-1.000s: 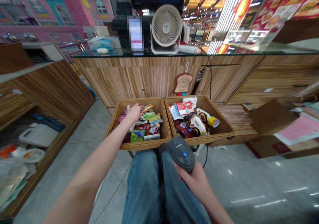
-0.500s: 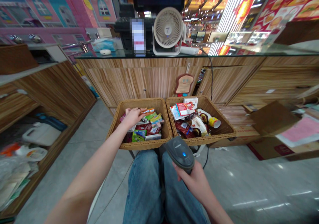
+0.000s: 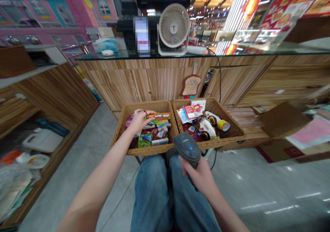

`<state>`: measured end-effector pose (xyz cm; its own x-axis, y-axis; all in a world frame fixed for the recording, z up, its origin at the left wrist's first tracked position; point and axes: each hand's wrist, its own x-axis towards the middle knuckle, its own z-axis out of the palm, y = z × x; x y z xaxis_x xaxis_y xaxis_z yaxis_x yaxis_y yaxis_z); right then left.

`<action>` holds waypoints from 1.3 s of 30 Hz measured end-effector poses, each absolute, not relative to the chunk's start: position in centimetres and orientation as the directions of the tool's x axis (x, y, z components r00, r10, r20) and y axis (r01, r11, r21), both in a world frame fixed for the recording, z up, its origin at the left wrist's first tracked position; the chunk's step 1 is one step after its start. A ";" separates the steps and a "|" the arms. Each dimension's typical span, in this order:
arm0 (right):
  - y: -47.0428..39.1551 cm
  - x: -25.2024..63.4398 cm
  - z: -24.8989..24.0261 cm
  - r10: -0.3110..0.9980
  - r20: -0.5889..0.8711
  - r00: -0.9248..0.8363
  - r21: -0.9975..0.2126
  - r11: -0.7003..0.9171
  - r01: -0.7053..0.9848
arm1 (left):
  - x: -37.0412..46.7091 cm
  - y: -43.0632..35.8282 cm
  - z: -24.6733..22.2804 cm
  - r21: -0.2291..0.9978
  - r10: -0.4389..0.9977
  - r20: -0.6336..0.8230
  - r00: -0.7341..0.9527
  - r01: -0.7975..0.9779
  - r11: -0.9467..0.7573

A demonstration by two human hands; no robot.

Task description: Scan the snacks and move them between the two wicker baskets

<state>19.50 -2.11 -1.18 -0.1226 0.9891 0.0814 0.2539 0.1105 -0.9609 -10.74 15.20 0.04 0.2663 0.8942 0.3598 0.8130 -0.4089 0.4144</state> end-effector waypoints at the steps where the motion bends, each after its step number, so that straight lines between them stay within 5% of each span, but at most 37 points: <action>1: -1.8 19.3 -1.1 0.990 0.076 -0.116 -0.960 0.104 0.260 | -10.7 15.2 0.0 0.425 0.893 0.360 0.272 0.804 -0.416; 13: -0.7 17.6 -0.7 0.964 0.062 -0.259 -0.966 0.123 0.226 | -10.8 15.0 -0.3 0.524 0.869 0.383 0.314 0.701 -0.484; 39: -1.0 18.0 -0.5 0.972 0.069 -0.223 -0.964 0.122 0.236 | -10.6 14.4 0.1 0.494 0.877 0.347 0.332 0.730 -0.472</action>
<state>17.96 -1.00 -0.49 -0.2226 0.9725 0.0686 0.2357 0.1220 -0.9641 -10.57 14.42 0.09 0.3321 0.8769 0.3475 0.7299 -0.4722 0.4942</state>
